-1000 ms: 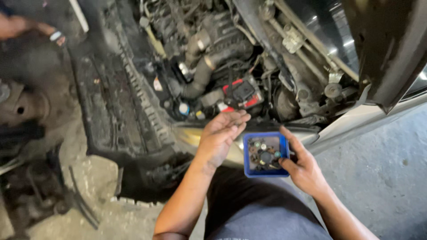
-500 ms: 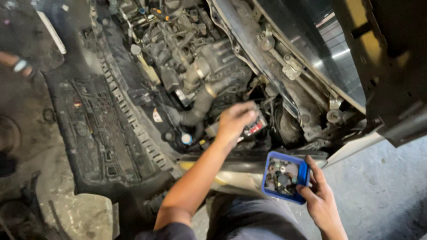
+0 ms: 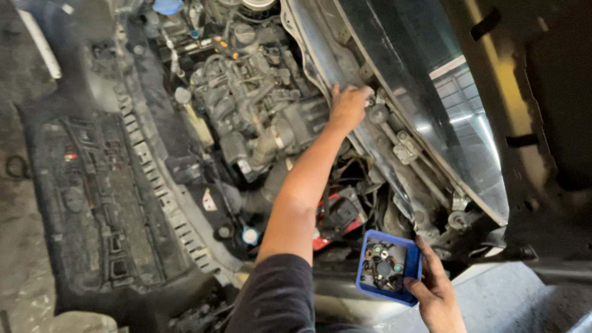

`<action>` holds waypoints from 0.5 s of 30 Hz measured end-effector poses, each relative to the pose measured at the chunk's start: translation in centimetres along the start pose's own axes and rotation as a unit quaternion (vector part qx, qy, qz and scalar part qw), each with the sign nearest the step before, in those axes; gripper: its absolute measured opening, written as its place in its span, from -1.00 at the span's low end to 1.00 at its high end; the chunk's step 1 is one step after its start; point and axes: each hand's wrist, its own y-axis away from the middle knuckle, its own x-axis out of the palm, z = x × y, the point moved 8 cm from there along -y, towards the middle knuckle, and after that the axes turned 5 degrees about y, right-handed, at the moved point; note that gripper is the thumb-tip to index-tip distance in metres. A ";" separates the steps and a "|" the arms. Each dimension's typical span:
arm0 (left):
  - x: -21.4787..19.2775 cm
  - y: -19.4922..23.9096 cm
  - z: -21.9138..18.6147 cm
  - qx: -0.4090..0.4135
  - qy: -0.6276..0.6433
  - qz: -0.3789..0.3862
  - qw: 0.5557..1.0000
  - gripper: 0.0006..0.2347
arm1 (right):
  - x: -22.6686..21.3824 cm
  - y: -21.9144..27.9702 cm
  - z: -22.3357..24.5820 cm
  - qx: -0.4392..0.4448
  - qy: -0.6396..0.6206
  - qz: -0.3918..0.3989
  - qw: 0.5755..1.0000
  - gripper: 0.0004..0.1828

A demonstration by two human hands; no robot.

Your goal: The person works under the open hood of a silver car, using a socket wrench to tighten bolts on the engine bay's front frame. They repeatedly reach into a blue parts tray to select fasteners and place them into the bolt holes, then use the wrench to secure them.

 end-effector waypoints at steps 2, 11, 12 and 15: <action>1.7 -1.2 0.6 0.008 -0.023 0.037 0.999 -0.85 | 0.1 -1.4 0.4 0.002 0.001 -0.002 1.000 0.02; 3.6 -1.1 0.8 0.065 -0.079 0.078 0.992 -0.85 | 2.2 -3.9 3.0 -0.007 0.060 -0.007 0.998 -0.05; 3.1 -1.2 0.8 0.060 -0.074 0.070 0.993 -0.85 | 2.5 -4.0 3.7 -0.023 0.061 -0.001 0.998 -0.06; 2.4 -1.3 0.3 0.055 -0.064 0.053 0.995 -0.85 | 2.8 -4.0 4.1 0.000 0.070 0.003 0.998 -0.04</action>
